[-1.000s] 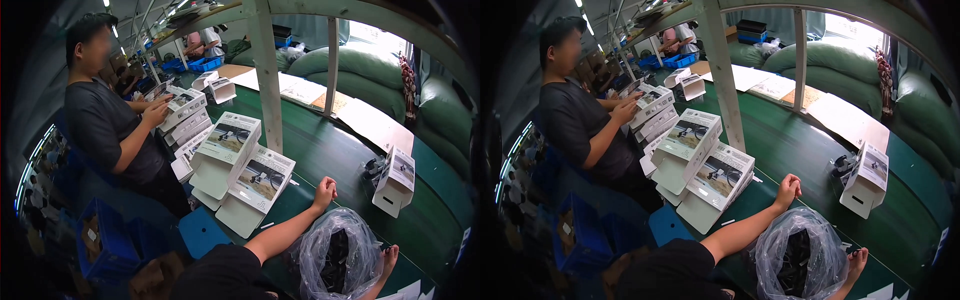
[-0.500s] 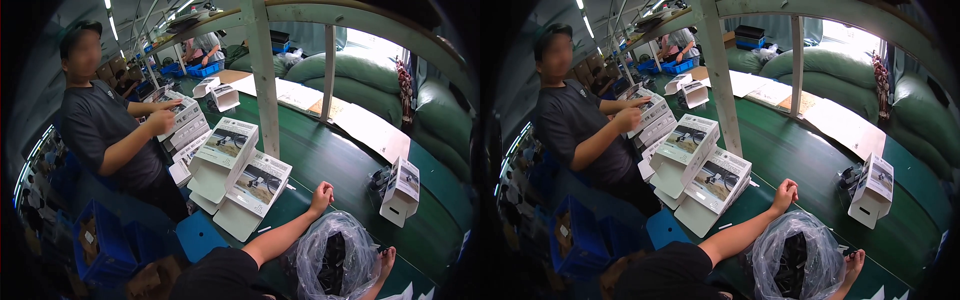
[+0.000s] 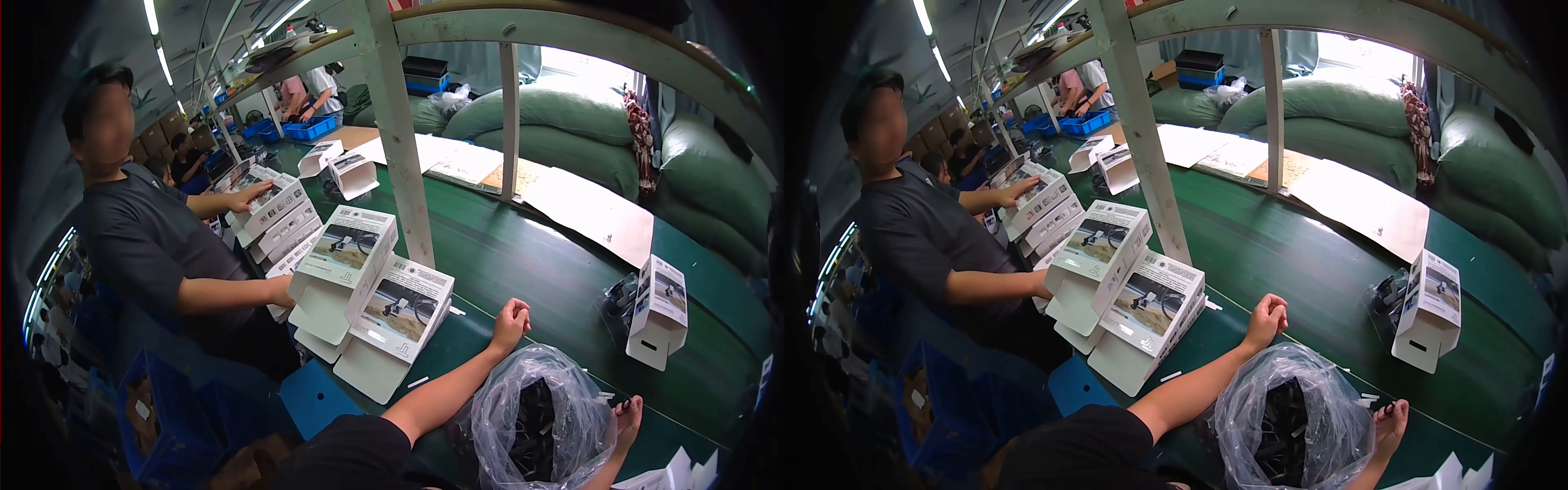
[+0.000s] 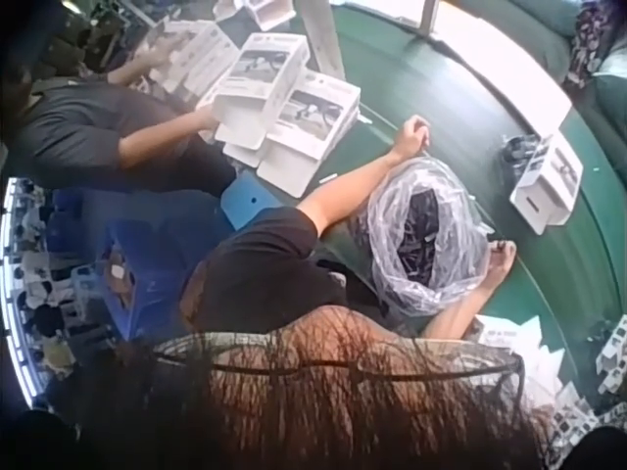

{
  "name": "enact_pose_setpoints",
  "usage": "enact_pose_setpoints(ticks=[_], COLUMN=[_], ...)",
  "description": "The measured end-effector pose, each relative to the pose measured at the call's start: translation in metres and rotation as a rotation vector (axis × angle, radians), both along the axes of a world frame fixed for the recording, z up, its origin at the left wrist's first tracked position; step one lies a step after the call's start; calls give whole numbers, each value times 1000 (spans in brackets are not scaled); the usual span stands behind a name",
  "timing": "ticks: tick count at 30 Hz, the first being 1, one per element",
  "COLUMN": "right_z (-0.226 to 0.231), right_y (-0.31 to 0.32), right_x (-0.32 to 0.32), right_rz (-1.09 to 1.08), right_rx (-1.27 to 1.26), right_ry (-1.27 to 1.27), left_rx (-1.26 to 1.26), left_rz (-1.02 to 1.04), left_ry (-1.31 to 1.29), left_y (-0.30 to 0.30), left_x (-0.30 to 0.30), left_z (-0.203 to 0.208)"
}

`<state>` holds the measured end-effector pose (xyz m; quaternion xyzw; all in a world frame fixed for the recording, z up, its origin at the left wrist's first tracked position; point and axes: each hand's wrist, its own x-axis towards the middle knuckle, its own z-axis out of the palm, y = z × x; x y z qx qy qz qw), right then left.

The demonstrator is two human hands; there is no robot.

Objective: Packaging small electronic components into individual cardboard boxes on a factory assembly line.

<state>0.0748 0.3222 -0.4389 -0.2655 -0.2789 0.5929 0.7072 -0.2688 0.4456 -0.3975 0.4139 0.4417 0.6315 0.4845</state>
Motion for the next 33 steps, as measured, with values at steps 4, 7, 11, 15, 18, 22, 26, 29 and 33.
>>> enact_pose_setpoints(ticks=[4,7,11,15,18,22,26,29,33], right_z=[8,11,23,24,23,25,25,24,19], right_y=[-7,-9,-9,0,3,0,-5,-5,-3], right_x=[-6,-9,-17,-20,-21,-16,-16,-15,-17], right_rz=[-19,6,21,15,11,-15,-29,-16,-6], right_rx=[-13,-10,-31,-27,-36,-63,-85,-85,-85], right_ry=[9,42,78,105,141,192,180,190,209], left_rx=[-6,-25,-18,3,-28,-7,4,7,36], left_rz=[0,-3,-12,-46,-42,-80,-94,-91,-108], left_ry=[13,-12,14,45,81,115,145,163,192], left_y=[-1,0,6,11,14,17,14,12,18], left_x=[1,0,-4,-11,-15,-6,-7,-11,-17], left_z=[-1,-4,-12,-13,-11,-13,-15,-18,-28])
